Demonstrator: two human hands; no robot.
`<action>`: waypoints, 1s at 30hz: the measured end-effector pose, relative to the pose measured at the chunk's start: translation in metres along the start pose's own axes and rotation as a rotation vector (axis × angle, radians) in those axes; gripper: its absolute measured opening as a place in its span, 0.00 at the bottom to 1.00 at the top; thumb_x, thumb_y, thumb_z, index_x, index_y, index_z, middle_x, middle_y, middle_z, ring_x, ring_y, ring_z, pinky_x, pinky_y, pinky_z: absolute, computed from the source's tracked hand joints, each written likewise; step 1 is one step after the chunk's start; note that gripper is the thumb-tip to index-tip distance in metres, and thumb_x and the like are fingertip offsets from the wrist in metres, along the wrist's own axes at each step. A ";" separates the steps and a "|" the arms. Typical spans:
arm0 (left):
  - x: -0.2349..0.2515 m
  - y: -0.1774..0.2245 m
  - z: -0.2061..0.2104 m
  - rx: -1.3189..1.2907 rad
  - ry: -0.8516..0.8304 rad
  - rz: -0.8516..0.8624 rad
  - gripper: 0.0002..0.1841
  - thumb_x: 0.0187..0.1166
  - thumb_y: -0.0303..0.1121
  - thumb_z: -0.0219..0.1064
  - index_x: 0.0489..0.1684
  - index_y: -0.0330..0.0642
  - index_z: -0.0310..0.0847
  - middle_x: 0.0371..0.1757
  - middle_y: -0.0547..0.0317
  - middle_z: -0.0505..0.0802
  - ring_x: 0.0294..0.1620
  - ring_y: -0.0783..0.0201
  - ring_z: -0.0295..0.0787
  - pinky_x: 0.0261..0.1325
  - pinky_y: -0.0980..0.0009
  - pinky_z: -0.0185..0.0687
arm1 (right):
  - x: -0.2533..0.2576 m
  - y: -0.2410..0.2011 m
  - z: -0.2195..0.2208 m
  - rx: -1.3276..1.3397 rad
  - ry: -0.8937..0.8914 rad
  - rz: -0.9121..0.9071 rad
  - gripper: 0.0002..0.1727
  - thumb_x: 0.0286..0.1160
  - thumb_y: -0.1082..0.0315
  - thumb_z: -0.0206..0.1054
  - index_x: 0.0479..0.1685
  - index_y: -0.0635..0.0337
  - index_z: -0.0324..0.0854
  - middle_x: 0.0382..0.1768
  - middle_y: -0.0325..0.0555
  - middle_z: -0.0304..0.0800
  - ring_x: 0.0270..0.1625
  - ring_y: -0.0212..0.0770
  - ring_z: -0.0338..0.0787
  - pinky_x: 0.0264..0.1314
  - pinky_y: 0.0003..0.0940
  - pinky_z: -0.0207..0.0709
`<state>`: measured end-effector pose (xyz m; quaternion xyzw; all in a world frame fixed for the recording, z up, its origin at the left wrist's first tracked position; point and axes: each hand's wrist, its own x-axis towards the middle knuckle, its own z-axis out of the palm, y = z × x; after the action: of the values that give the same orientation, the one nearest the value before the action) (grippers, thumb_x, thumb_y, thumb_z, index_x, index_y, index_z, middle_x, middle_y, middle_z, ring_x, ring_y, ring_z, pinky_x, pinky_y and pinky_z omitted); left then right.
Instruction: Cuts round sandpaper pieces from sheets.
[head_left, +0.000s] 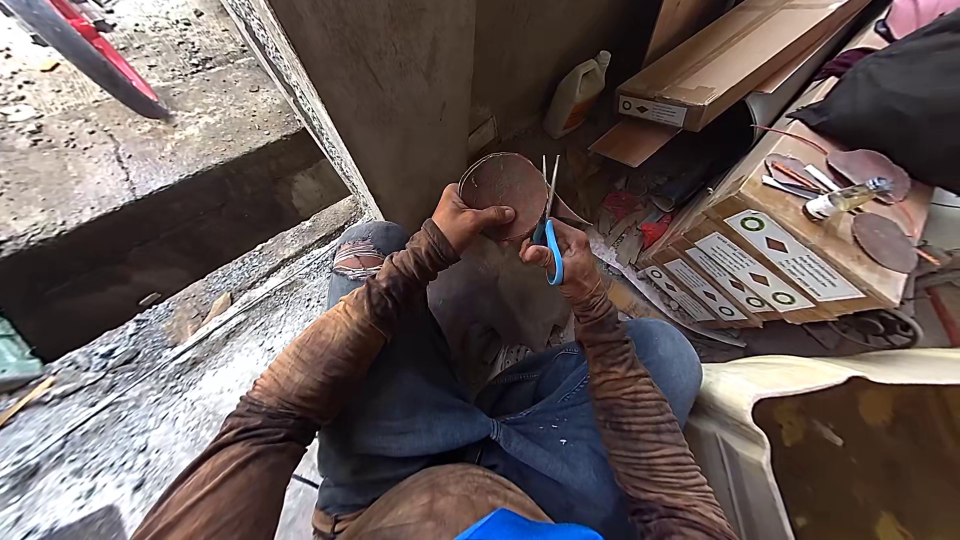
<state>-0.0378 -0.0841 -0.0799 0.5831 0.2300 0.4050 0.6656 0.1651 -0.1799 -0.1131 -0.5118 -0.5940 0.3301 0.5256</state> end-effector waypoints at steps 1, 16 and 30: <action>0.002 0.000 0.002 -0.022 0.005 -0.003 0.10 0.70 0.18 0.74 0.47 0.34 0.86 0.38 0.48 0.97 0.32 0.55 0.97 0.32 0.59 0.96 | 0.000 0.000 0.003 0.008 0.019 -0.001 0.36 0.58 0.30 0.78 0.44 0.57 0.86 0.25 0.34 0.89 0.25 0.28 0.85 0.27 0.25 0.81; 0.012 0.008 -0.005 -0.045 -0.013 -0.062 0.10 0.67 0.16 0.73 0.44 0.29 0.84 0.36 0.45 0.97 0.29 0.54 0.97 0.31 0.58 0.97 | -0.001 -0.002 0.003 -0.006 0.001 0.026 0.31 0.59 0.37 0.81 0.40 0.58 0.87 0.21 0.36 0.85 0.19 0.28 0.80 0.22 0.25 0.77; 0.012 0.007 -0.018 -0.025 -0.115 -0.010 0.11 0.66 0.17 0.74 0.44 0.30 0.84 0.36 0.45 0.97 0.28 0.54 0.96 0.30 0.57 0.97 | -0.003 -0.009 -0.002 0.014 -0.048 0.049 0.33 0.56 0.37 0.83 0.46 0.59 0.89 0.24 0.34 0.87 0.21 0.26 0.81 0.22 0.22 0.77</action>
<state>-0.0463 -0.0638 -0.0748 0.5960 0.1893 0.3701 0.6870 0.1642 -0.1851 -0.1055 -0.5146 -0.5912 0.3591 0.5066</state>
